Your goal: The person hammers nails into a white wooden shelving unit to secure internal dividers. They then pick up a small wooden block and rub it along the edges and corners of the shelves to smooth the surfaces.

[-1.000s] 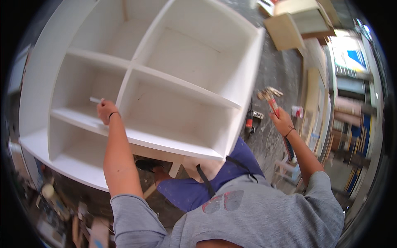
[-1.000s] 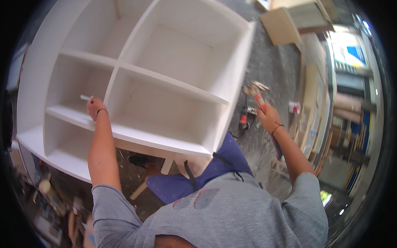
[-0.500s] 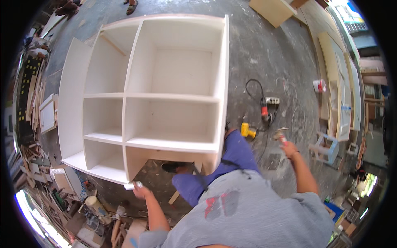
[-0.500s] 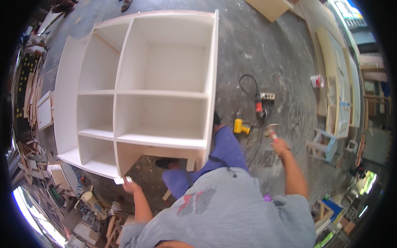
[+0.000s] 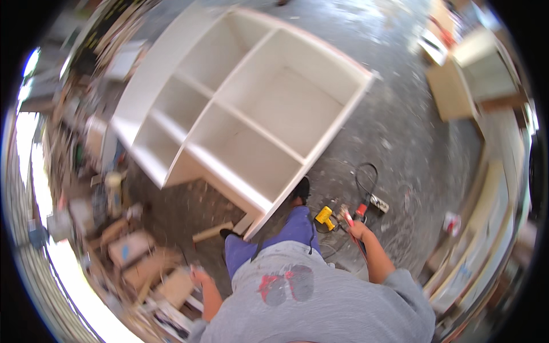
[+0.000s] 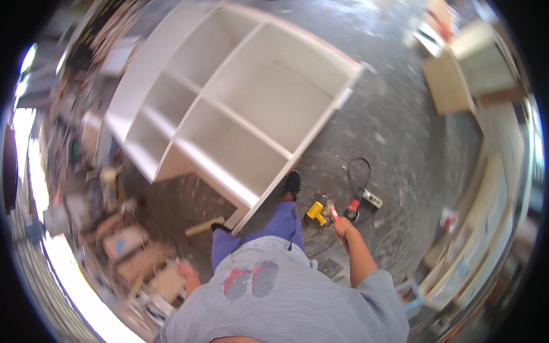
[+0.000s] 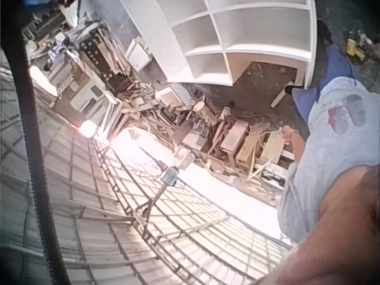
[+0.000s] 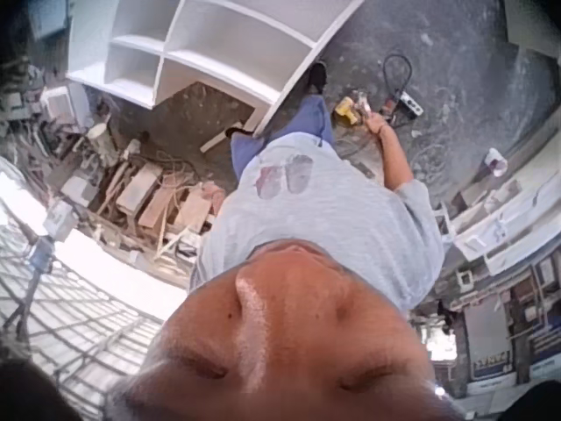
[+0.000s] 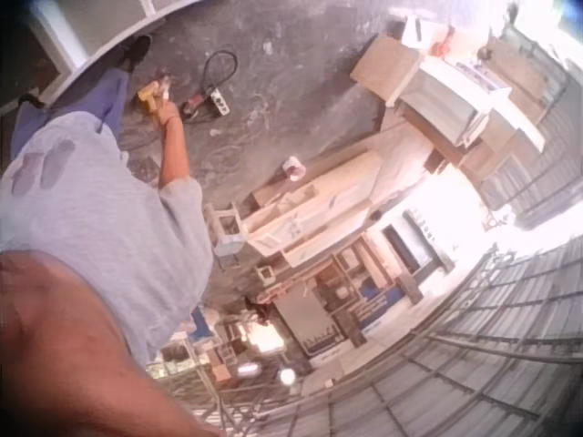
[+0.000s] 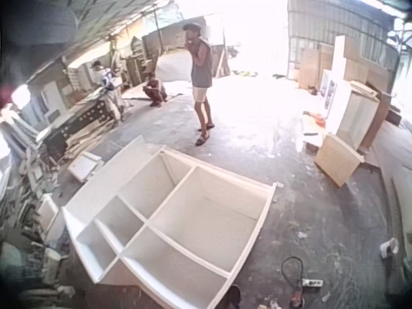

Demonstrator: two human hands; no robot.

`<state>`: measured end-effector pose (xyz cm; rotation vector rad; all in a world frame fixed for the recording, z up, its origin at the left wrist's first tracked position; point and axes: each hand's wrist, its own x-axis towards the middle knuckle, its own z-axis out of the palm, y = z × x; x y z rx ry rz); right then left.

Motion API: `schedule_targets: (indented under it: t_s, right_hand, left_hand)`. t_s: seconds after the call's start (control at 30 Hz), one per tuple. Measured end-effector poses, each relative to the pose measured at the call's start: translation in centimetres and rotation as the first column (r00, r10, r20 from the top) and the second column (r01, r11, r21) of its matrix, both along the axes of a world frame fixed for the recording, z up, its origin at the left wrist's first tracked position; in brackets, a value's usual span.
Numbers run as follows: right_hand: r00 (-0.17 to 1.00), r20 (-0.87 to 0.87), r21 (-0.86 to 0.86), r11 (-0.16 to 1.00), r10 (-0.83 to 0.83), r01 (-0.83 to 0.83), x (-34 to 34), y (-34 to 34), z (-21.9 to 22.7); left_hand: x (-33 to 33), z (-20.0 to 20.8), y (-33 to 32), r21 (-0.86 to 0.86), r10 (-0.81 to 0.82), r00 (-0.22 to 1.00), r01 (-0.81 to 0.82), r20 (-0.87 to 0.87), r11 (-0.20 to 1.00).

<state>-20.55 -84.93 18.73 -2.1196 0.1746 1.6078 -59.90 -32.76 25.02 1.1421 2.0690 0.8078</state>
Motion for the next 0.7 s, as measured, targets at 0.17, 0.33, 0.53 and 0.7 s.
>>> schedule_targets:
  t_s: [0.17, 0.33, 0.53, 0.7]
  right_hand:
    - [0.981, -0.194, -0.226, 0.973, -0.003, -0.042, -3.5, -5.3, -2.9]
    - [0.886, -0.270, -0.222, 0.871, 0.378, -0.439, -4.5, -7.9, -2.1]
    - [0.929, -0.262, -0.303, 0.892, 0.261, -0.336, -4.9, -6.1, 0.9]
    - [0.948, -0.199, -0.308, 0.902, 0.249, -0.302, -5.7, -1.0, 3.2]
  left_hand:
    - [7.3, 5.4, -0.3, 0.067, -0.079, 0.949, 0.061, 0.304, 0.996]
    - [1.6, 5.9, -5.4, -0.002, 0.092, 0.975, -0.093, 0.204, 0.996]
    - [-12.2, -0.6, -18.5, -0.150, 0.338, 0.940, -0.329, 0.040, 0.932]
    - [-21.3, -6.0, -26.7, -0.157, 0.390, 0.908, -0.412, -0.153, 0.898]
